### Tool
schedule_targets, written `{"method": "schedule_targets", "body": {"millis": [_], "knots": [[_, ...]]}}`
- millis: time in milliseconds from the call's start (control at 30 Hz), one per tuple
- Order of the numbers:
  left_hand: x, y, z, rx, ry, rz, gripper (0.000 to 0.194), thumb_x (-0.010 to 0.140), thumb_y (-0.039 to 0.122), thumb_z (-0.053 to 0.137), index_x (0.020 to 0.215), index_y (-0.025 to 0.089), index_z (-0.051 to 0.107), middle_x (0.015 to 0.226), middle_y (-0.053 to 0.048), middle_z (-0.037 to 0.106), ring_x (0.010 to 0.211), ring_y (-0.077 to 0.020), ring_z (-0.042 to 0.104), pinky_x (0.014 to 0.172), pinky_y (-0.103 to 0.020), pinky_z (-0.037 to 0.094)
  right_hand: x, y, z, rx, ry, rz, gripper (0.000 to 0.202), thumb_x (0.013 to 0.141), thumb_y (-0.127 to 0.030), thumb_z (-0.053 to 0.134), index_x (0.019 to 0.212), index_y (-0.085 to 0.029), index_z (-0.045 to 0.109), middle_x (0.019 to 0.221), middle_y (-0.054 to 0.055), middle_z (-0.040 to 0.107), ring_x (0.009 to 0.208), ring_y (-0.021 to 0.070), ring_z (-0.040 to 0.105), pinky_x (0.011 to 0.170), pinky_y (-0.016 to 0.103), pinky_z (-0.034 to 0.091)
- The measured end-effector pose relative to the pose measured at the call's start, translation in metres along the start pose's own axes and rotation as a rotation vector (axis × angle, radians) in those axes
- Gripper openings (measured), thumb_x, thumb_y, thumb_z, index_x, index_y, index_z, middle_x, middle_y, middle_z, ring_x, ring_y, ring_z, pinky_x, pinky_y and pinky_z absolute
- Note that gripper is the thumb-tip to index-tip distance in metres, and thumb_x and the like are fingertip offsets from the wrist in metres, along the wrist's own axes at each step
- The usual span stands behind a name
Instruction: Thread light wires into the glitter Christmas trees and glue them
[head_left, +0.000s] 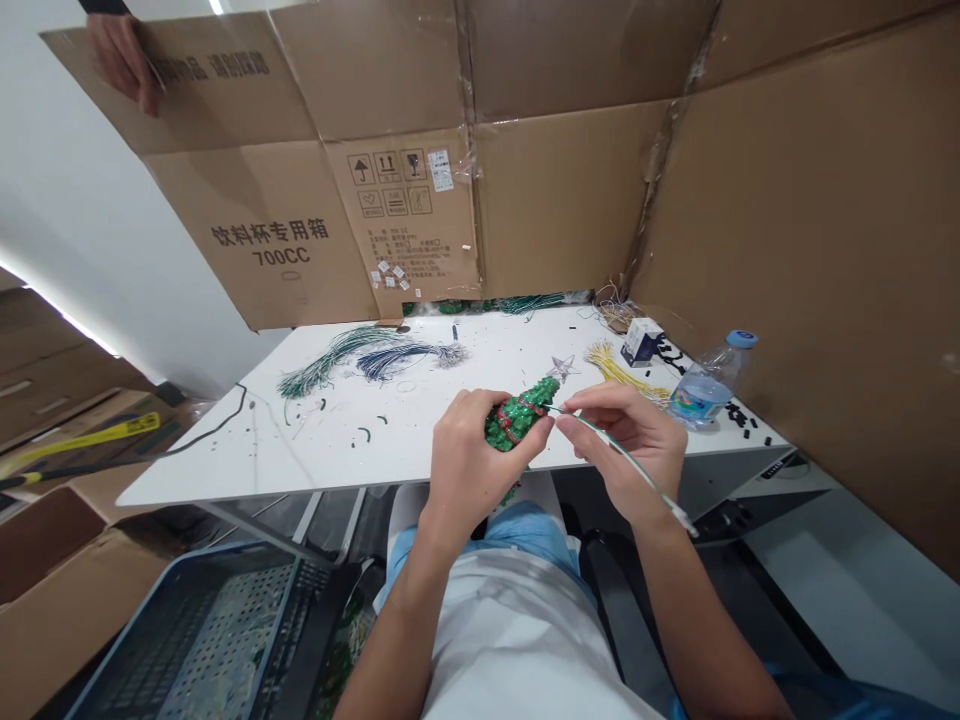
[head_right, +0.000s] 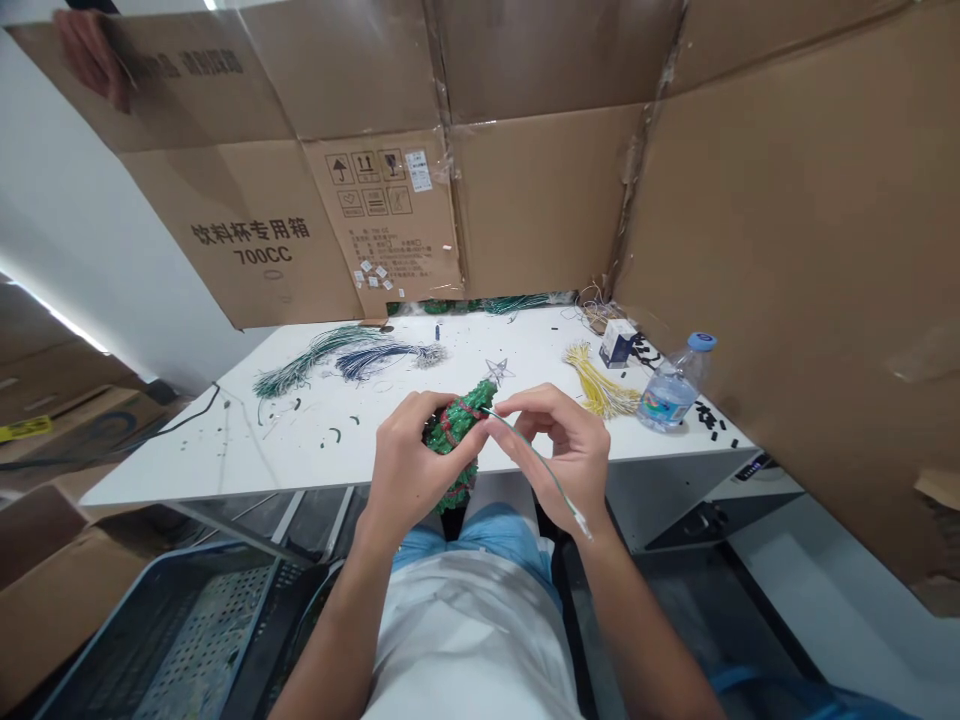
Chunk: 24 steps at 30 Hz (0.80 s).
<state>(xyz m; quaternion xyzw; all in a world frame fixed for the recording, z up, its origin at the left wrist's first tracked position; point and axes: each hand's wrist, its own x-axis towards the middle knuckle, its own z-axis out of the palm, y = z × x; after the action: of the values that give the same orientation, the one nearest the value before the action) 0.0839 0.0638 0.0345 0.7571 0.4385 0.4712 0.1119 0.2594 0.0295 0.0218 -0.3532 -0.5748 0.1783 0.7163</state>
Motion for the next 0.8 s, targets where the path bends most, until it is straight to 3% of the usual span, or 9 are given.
{"method": "schedule_targets", "body": {"millis": [133, 367, 567, 800], "knots": [[-0.0001, 0.0025, -0.0005, -0.011, -0.003, 0.010, 0.026, 0.093, 0.047, 0.084, 0.100, 0.024, 0.073, 0.097, -0.004, 0.078, 0.093, -0.0241, 0.072, 0.084, -0.038, 0.053, -0.0017, 0.0007, 0.0016, -0.019, 0.065, -0.042, 0.009, 0.093, -0.019, 0.088, 0.093, -0.026, 0.084, 0.090, 0.001, 0.079, 0.065, 0.0120, 0.066, 0.049, 0.024, 0.052], [0.0006, 0.0012, -0.0010, 0.002, 0.001, -0.002, 0.025, 0.093, 0.046, 0.084, 0.100, 0.024, 0.073, 0.098, -0.004, 0.078, 0.095, -0.0241, 0.072, 0.085, -0.038, 0.052, -0.0012, -0.0015, 0.0020, -0.035, 0.020, 0.021, 0.008, 0.093, -0.024, 0.090, 0.097, -0.027, 0.085, 0.093, 0.002, 0.079, 0.067, 0.0127, 0.067, 0.048, 0.024, 0.053], [0.0006, 0.0024, -0.0005, -0.013, -0.018, 0.007, 0.026, 0.093, 0.045, 0.084, 0.102, 0.024, 0.074, 0.099, -0.004, 0.078, 0.094, -0.0236, 0.071, 0.085, -0.038, 0.053, -0.0012, -0.0042, -0.0002, -0.042, 0.018, -0.062, 0.008, 0.093, -0.023, 0.089, 0.099, -0.028, 0.087, 0.091, 0.004, 0.076, 0.074, 0.0167, 0.068, 0.048, 0.025, 0.053], [0.0004, 0.0021, -0.0011, -0.025, -0.024, 0.007, 0.024, 0.092, 0.043, 0.085, 0.101, 0.024, 0.073, 0.099, -0.004, 0.078, 0.094, -0.0239, 0.072, 0.085, -0.038, 0.053, 0.0001, -0.0037, -0.0006, 0.115, -0.056, -0.005, 0.012, 0.092, -0.018, 0.089, 0.100, -0.027, 0.086, 0.087, 0.001, 0.076, 0.054, 0.0105, 0.063, 0.042, 0.024, 0.048]]}}
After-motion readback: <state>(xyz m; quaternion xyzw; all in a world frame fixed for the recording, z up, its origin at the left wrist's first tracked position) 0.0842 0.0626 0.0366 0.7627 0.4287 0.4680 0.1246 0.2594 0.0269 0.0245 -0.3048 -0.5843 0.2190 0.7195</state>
